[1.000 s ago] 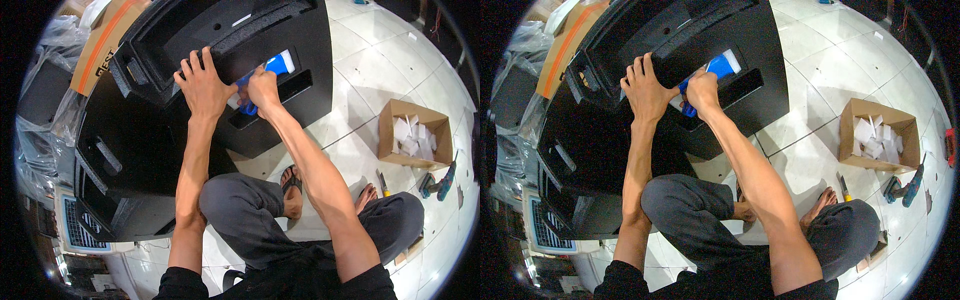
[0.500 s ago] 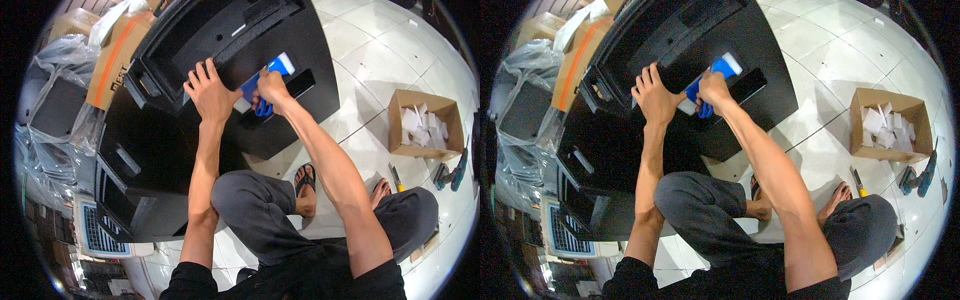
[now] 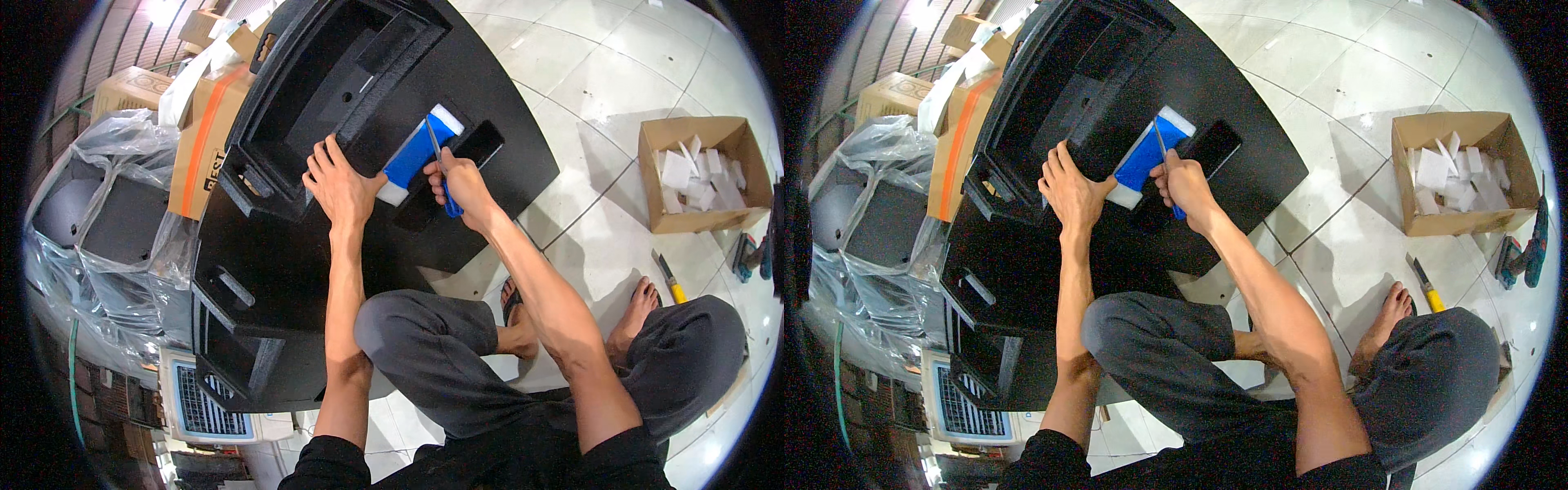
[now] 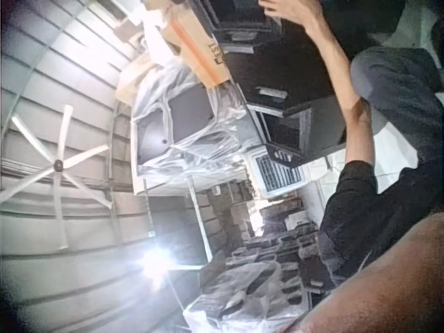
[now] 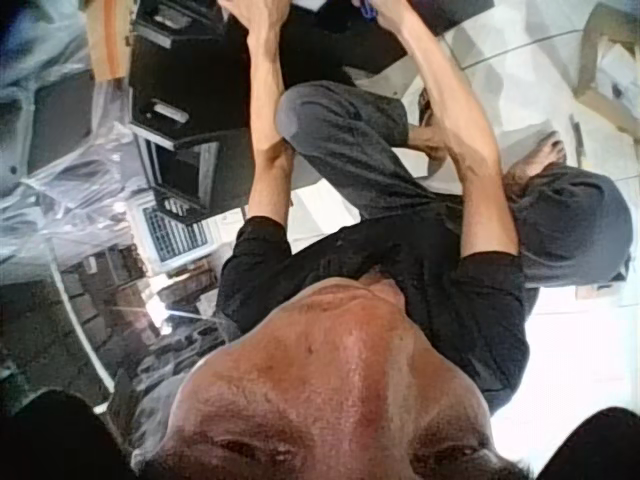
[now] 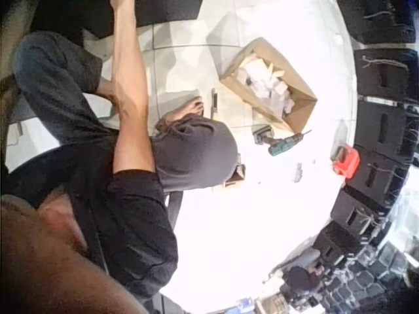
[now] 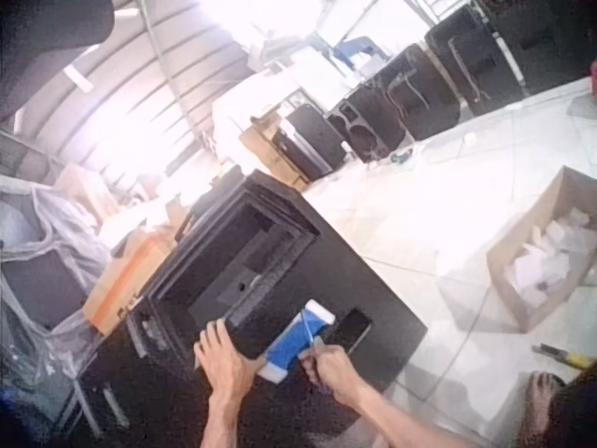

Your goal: The person inserts a blue and white foam piece into a rectangular cutout on the front of a black speaker cabinet. They then use a utility knife to cut a white foam piece to size and place it into the same cutout. Finally, they position a black plastic cover over the cutout.

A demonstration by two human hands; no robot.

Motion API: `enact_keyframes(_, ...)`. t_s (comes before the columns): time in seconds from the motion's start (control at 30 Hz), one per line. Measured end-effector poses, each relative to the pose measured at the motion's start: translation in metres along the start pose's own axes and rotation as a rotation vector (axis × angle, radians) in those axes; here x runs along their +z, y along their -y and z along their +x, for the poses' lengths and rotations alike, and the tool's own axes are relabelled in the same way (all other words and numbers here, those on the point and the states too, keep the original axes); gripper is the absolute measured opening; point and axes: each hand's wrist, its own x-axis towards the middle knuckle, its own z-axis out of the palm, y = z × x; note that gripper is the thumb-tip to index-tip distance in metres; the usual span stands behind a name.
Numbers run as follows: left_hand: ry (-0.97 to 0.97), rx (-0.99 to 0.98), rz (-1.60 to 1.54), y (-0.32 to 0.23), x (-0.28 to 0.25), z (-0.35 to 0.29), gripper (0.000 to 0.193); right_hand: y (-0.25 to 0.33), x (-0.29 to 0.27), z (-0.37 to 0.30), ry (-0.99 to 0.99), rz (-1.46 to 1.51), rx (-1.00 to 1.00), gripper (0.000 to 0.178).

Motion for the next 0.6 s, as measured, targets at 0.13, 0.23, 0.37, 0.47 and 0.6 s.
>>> enact_keyframes(0.13,0.022,-0.013,0.033,0.001,0.002,-0.003,0.108,0.003,-0.005,-0.002,-0.251,-0.668,-0.183,0.051)
enact_keyframes(0.23,0.02,0.003,-0.007,-0.01,0.014,0.003,0.108,0.016,-0.032,0.011,-0.337,-0.927,-0.341,0.051)
enact_keyframes(0.37,0.036,-0.026,0.128,0.001,-0.006,-0.001,0.106,0.014,-0.021,0.025,-0.227,-1.08,-0.32,0.058)
enact_keyframes(0.47,0.019,-0.013,0.076,0.003,-0.005,-0.003,0.105,0.01,-0.014,0.024,-0.224,-1.132,-0.308,0.064)
enact_keyframes(0.6,-0.023,0.019,0.036,-0.007,0.013,-0.002,0.104,0.013,-0.034,0.031,-0.266,-1.197,-0.307,0.065)
